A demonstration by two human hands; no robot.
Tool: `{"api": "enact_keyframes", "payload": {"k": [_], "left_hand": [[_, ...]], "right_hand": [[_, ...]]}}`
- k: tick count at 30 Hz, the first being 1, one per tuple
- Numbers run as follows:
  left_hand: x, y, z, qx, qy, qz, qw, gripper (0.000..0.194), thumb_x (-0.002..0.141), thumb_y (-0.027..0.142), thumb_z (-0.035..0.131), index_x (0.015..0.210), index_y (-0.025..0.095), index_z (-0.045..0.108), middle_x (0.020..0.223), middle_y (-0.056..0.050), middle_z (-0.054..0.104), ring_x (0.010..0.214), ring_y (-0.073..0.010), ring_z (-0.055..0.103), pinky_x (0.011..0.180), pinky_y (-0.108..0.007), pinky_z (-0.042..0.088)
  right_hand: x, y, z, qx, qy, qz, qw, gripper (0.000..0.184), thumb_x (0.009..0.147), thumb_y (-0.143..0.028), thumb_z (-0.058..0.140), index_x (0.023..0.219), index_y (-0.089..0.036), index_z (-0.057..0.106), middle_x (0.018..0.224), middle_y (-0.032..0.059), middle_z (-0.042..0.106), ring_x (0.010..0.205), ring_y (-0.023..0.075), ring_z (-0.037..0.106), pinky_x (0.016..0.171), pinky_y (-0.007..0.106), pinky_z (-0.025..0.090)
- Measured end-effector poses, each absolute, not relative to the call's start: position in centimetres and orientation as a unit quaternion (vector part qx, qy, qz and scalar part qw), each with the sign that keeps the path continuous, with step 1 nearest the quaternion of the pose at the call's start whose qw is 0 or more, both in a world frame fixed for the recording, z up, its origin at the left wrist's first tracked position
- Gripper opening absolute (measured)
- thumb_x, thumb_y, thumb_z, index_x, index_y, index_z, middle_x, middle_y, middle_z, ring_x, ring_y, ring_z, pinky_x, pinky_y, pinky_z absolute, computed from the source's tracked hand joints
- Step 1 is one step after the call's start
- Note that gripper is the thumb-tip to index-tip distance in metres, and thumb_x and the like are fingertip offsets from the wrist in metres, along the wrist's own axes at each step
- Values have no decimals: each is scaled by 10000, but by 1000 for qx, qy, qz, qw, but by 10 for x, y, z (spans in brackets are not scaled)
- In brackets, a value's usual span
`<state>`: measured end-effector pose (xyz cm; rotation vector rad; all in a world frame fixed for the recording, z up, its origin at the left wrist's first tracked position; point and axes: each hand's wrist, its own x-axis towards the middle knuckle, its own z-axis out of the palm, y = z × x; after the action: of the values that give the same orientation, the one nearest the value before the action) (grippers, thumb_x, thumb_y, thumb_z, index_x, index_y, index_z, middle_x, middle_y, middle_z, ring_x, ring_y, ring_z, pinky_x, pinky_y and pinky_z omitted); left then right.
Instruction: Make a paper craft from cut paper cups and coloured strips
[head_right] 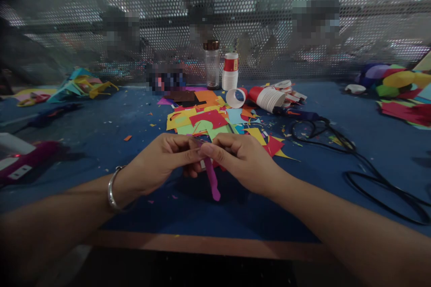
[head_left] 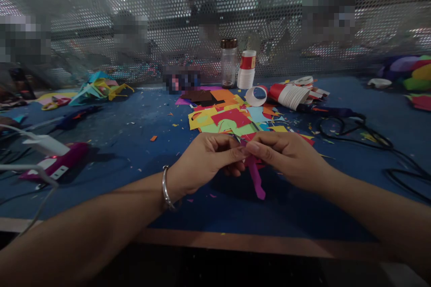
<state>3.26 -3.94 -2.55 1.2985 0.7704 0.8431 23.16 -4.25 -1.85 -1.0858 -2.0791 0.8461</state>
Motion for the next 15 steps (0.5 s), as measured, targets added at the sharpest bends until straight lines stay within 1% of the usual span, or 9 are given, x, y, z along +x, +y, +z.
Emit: {"api": "enact_keyframes", "payload": {"k": [2,6,10,13,15], "left_hand": [[32,-38,-26,583,334,374,639,254,831,289,772,646,146,674,639,10,663,554,-67,589,559,-183,483],[32,-37,-27,593,324,374,635,255,833,306,782,672,143,670,641,16,660,562,-59,570,559,-175,463],[33,-36,-27,563,331,367,662,220,801,278,812,725,141,658,650,0,697,567,-75,623,538,-175,464],[34,-36,-25,522,335,364,695,258,756,276,851,744,153,625,645,7,697,582,-92,668,533,-171,476],[34,-36,-23,507,332,360,709,292,739,280,865,736,164,598,626,20,685,564,-83,665,517,-157,471]], "right_hand": [[231,-42,-18,-409,-788,320,332,562,964,-668,498,686,-194,617,636,-11,530,605,123,461,569,278,361],[230,-42,-17,-405,-774,346,344,559,948,-671,529,667,-193,594,595,-44,437,541,99,379,514,264,314],[229,-41,-19,-402,-763,369,348,559,946,-673,534,659,-195,580,589,-54,420,528,91,359,501,257,302],[229,-40,-19,-398,-755,375,361,579,930,-679,557,609,-200,506,579,-61,377,521,86,328,482,254,281],[228,-40,-19,-396,-747,383,371,568,920,-662,590,602,-205,480,567,-70,348,498,79,306,453,251,255]]}}
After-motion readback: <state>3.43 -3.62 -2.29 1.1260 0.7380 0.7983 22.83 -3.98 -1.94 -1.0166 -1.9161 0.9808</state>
